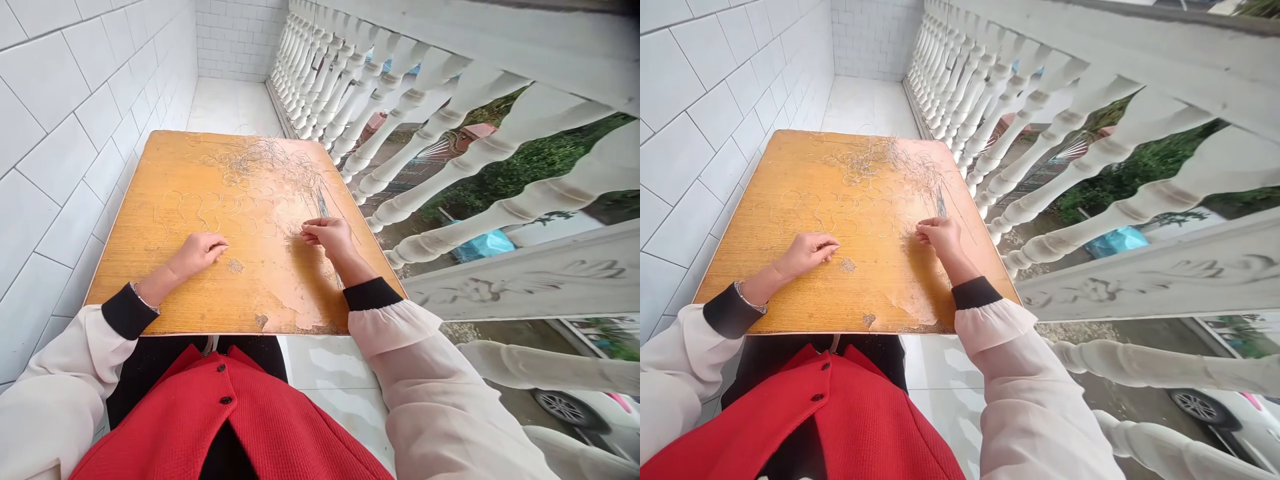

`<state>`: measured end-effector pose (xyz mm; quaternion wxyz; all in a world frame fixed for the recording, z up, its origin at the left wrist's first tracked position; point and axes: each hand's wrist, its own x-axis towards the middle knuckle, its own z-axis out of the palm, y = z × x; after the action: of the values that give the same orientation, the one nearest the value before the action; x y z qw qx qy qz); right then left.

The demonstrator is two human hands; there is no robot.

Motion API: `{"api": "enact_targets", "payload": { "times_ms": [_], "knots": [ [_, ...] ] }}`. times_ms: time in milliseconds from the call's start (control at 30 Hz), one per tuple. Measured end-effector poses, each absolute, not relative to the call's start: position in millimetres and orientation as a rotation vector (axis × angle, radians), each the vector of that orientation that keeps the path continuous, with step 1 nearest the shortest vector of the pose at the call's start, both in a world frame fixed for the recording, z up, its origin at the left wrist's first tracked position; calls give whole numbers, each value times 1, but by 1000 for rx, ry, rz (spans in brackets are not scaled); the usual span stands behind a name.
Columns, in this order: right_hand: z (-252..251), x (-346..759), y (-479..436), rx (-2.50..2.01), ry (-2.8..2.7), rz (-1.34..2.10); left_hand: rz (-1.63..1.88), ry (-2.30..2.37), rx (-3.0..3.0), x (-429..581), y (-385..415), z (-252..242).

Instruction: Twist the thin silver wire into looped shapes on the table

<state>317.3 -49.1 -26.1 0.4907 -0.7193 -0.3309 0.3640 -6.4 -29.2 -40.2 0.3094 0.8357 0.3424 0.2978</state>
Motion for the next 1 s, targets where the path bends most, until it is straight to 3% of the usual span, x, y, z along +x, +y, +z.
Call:
{"api": "enact_targets", "payload": {
  "times_ms": [200,467,667,1000],
  "knots": [
    [-20,307,-56,-1698,-834,930,868,947,2155,-7,-28,-38],
    [-14,178,-100,-1471,-1036,1583,1241,1264,1638,-47,-17,22],
    [-27,103,-94,-1432,-1047,1772,1067,1447,1671,-107,-34,2],
    [-22,93,-124,-1446,-911,1900,788,1491,2070,-118,-64,-29]
  ]
}}
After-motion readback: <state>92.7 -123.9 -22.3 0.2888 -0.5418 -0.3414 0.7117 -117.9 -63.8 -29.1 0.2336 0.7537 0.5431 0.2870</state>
